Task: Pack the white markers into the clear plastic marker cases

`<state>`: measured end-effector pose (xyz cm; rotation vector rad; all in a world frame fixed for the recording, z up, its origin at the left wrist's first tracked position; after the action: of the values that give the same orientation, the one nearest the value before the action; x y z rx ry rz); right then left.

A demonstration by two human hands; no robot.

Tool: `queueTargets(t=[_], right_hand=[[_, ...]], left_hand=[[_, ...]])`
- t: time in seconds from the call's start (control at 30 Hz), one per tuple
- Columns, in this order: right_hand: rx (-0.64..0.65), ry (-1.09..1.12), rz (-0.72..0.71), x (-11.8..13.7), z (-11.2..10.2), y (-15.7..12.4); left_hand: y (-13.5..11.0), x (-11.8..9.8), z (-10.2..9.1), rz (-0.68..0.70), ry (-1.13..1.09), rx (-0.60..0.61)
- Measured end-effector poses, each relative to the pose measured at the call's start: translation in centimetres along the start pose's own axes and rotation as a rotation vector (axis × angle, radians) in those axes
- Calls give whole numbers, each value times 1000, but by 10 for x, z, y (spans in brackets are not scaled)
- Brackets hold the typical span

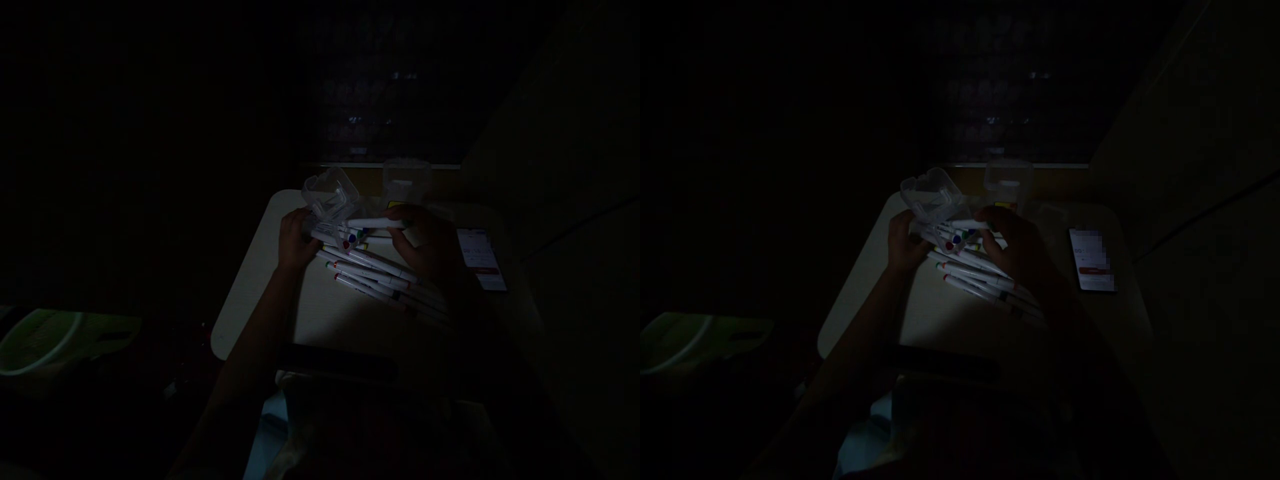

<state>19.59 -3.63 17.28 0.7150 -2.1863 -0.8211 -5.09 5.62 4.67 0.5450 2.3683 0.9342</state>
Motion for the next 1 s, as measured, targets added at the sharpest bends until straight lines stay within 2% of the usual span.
queueTargets(t=[0.2,0.37,0.63,0.83,1.0], right_hand=[[94,-15,6,3,8,-1],[110,10,-2,-1,12,0],[99,2,-37,-10,21,-4],[105,-50,48,-20,24,-5],[154,22,73,-26,33,-8]], left_hand=[[0,-2,-1,34,-13,-17],[-1,2,0,-18,-5,7],[-1,3,2,-13,-5,6],[0,-1,0,7,-30,5],[0,-1,0,9,-25,-6]])
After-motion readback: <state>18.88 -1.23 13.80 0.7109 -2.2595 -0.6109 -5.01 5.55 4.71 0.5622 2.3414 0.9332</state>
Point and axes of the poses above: each hand's wrist, its own y-axis towards the middle knuckle, its own z-axis out of the palm, x = y × z, the point moved 7 cm from there along y, towards the middle knuckle, and after that the axes turned 3 degrees about y, right-handed, at the moved point
